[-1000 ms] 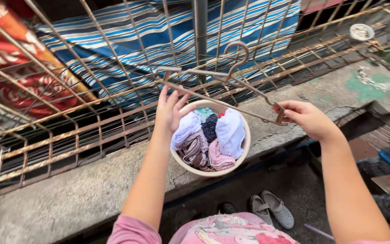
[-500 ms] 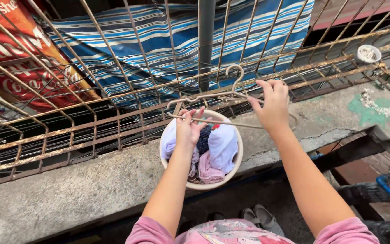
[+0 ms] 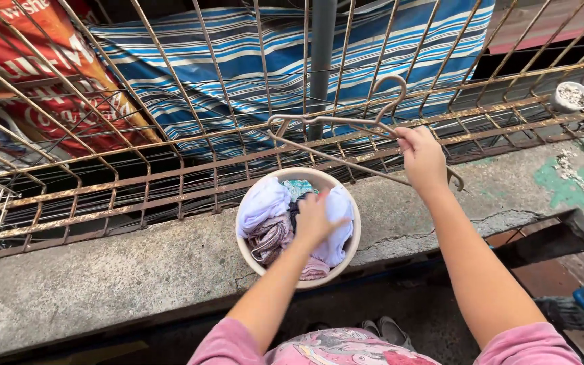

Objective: Hanging laundry on clothes hangers and placing them on a drying rack.

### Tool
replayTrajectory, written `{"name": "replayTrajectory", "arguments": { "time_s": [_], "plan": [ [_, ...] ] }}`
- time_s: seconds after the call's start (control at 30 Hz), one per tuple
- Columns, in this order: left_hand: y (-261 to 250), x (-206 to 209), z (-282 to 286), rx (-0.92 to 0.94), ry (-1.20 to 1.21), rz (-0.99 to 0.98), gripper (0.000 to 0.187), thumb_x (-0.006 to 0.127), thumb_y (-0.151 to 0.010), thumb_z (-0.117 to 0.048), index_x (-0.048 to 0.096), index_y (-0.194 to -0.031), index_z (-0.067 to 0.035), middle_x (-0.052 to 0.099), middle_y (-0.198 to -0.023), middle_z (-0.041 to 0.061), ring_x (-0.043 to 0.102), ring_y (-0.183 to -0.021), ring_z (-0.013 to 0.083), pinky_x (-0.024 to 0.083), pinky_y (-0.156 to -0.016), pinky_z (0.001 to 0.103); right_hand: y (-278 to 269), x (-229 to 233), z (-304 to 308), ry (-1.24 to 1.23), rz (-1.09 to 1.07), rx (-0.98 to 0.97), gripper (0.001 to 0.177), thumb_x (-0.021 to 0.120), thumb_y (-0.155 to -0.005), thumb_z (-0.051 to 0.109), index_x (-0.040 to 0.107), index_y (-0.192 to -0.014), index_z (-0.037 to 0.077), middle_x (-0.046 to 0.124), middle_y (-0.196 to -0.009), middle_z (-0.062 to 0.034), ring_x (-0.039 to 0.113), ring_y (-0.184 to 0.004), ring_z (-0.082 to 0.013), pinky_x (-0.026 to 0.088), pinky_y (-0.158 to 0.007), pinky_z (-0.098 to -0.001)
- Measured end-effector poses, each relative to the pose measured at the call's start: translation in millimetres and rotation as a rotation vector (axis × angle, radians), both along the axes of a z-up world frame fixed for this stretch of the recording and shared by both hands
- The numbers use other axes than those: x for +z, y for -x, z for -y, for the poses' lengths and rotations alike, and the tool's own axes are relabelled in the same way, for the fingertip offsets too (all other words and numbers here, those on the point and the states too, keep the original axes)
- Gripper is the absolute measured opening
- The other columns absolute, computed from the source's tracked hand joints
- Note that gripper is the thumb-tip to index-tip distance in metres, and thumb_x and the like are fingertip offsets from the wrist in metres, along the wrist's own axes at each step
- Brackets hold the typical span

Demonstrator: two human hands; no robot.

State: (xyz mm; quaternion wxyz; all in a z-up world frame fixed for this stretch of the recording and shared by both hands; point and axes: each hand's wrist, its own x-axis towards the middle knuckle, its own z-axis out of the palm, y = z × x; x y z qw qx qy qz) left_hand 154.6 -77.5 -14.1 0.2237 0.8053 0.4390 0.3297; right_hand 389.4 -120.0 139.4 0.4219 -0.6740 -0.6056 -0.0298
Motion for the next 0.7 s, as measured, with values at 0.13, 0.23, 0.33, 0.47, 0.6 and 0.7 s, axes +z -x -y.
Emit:
{"name": "replayTrajectory", "arguments": {
  "time_s": [0.13,0.23,0.33,0.47,0.6,0.7],
  "plan": [
    [-1,15,20,0.013,0.05,-0.196,0.073,0.09,-0.06,-0.025,0.061,-0.126,-0.011,0.057,-0.122,0.021,0.056,-0.108,0.0466,0.046,-0.078,0.058,-6,-11,-4,-0.026,0.017,0.01,0.019,0.062,-0.102,0.012,0.07,-0.118,0.006,0.065,-0.101,-0.0131,0.065,-0.09,-0.033,0.051,-0.076,-0.0412],
    [2,-43,-10,-0.03,0.062,-0.011,0.036,0.082,-0.079,-0.016,0.067,-0.11,-0.009,0.06,-0.112,0.019,0.061,-0.1,0.0412,0.051,-0.085,0.048,-2,-18,-2,-0.024,0.019,0.015,0.018,0.063,-0.101,0.012,0.07,-0.116,0.005,0.065,-0.101,-0.0134,0.065,-0.09,-0.0331,0.051,-0.077,-0.041],
    [19,-46,-29,-0.005,0.042,0.173,0.031,0.08,-0.078,-0.008,0.064,-0.105,-0.008,0.064,-0.104,0.016,0.063,-0.099,0.0329,0.052,-0.088,0.044,6,-19,2,0.002,-0.056,0.015,0.017,0.064,-0.1,0.011,0.07,-0.114,0.004,0.065,-0.099,-0.0135,0.064,-0.086,-0.0314,0.051,-0.075,-0.0397],
    [41,-11,-56,-0.005,0.384,0.581,0.017,0.072,-0.09,-0.005,0.06,-0.102,-0.009,0.065,-0.09,0.009,0.059,-0.082,0.0148,0.049,-0.073,0.032,6,-19,0,-0.04,-0.104,0.056,0.016,0.064,-0.098,0.009,0.069,-0.112,0.002,0.066,-0.097,-0.0129,0.064,-0.083,-0.0269,0.051,-0.074,-0.0368],
    [46,-1,-80,-0.284,0.54,0.916,0.015,0.07,-0.1,-0.006,0.057,-0.107,-0.01,0.062,-0.092,0.002,0.055,-0.08,0.0087,0.046,-0.071,0.024,2,2,6,-0.125,-0.103,0.03,0.017,0.065,-0.097,0.009,0.071,-0.112,0.003,0.065,-0.093,-0.0108,0.062,-0.078,-0.0213,0.05,-0.071,-0.0338],
    [17,13,-62,-0.506,0.741,1.221,0.013,0.068,-0.102,-0.006,0.059,-0.11,-0.011,0.065,-0.097,0.002,0.061,-0.083,0.0104,0.051,-0.072,0.027,0,23,30,-0.077,-0.155,-0.101,0.019,0.071,-0.094,0.013,0.072,-0.11,0.004,0.062,-0.082,-0.0083,0.058,-0.07,-0.018,0.048,-0.065,-0.032]
  ]
}}
